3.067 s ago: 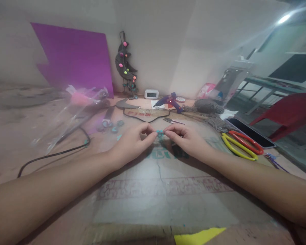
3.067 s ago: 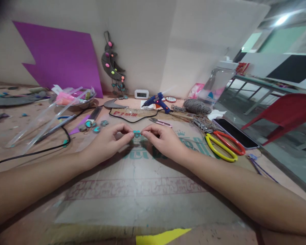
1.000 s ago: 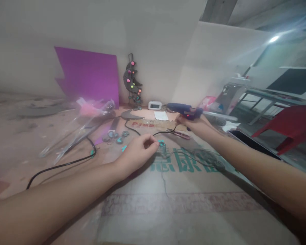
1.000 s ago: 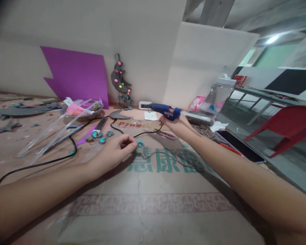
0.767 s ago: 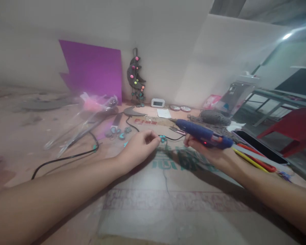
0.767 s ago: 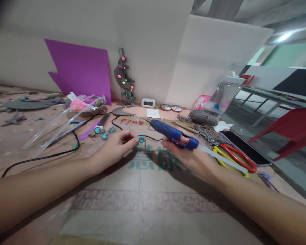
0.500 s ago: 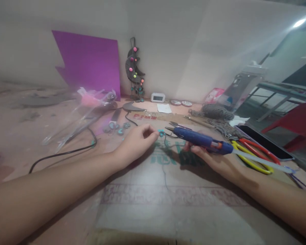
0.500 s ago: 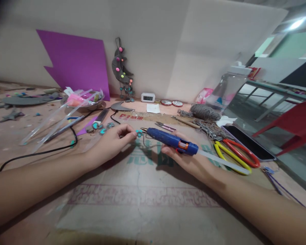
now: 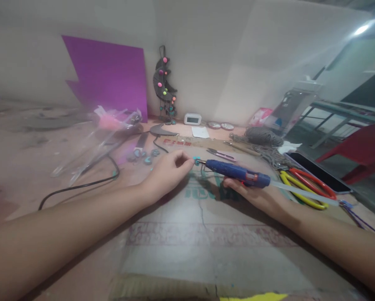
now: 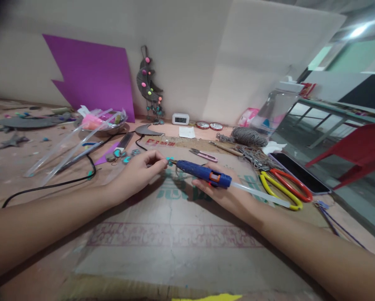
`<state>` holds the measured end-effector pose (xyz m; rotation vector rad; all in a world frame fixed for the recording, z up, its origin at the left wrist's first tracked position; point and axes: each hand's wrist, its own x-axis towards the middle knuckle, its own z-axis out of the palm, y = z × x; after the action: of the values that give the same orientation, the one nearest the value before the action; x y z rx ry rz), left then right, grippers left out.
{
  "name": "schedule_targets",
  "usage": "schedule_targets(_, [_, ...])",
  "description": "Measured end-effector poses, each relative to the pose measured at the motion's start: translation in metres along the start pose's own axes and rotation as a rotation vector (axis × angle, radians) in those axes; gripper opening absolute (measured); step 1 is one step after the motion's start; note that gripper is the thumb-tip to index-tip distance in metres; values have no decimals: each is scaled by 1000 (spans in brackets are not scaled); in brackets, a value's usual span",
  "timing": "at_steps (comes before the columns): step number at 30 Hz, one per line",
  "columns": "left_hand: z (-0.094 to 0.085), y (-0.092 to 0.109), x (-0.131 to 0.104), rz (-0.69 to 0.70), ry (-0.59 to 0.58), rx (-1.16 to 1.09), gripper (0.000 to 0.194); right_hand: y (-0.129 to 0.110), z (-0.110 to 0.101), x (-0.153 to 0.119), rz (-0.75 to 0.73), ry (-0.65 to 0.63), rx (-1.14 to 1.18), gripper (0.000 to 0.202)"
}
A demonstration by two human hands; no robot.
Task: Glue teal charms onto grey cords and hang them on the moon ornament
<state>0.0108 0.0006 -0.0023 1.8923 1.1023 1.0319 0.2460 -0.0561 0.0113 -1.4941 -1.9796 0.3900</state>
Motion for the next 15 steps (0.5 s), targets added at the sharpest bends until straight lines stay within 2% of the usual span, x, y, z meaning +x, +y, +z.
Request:
schedule_targets(6, [-1,0,0,3,-11,-7,20,2,-1,2,-38,66,1,25])
schedule_targets(10, [0,1,0,1,-13,-8,20,2,-1,2,-61,66,-41,29])
schedule_targets(15, [0,2,-1,6,-11,4,19,6,0,2,-59,68,-39,26])
